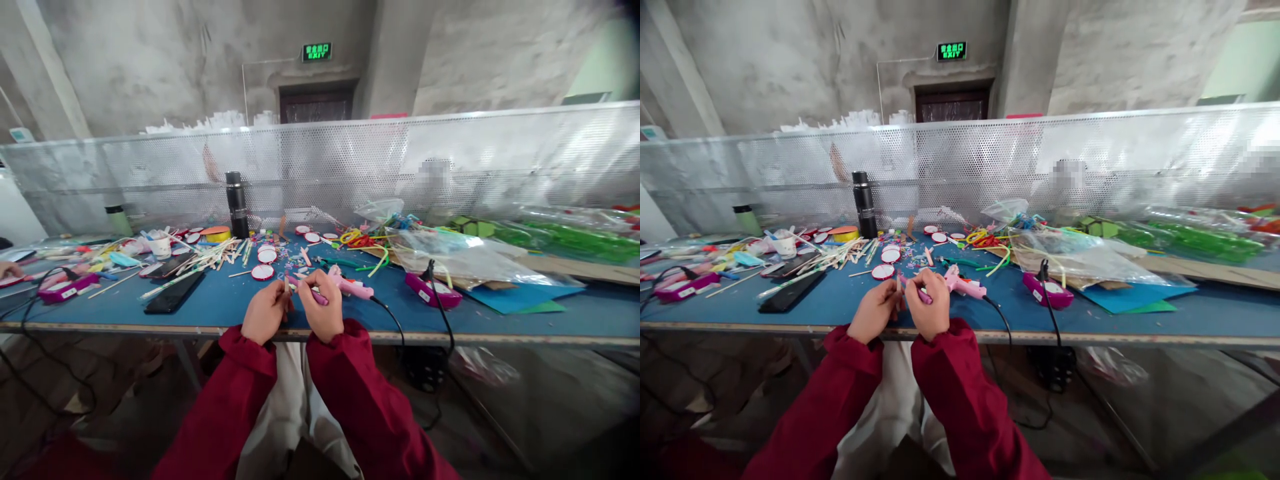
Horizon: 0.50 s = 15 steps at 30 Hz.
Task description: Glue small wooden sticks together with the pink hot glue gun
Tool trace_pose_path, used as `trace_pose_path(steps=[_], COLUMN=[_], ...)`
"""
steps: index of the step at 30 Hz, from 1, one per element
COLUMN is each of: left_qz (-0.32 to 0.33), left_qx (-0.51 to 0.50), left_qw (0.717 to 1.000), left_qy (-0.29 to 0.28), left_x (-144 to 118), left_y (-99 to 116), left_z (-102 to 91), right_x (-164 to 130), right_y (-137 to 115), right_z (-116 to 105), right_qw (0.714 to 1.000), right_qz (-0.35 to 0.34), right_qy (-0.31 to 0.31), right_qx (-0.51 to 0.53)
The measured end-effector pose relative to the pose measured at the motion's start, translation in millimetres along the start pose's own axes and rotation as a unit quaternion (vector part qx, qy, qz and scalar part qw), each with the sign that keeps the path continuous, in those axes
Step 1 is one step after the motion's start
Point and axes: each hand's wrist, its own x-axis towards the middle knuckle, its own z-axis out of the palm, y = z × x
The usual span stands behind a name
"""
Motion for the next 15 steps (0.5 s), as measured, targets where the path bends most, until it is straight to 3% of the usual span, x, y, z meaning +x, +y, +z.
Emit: trace_pose_path(steps=[15], left_qz=[0.000], left_qx=[0.026], left_qw=[0.999], left_qy=[0.020], left_x=[1.6], left_y=[-2.1], left_z=[0.4], right_x=[-0.4], right_y=[0.4], right_z=[0.5], right_qw=[1.000], right_qz=[0.006], right_qy=[0.006], right_qx=[0.012])
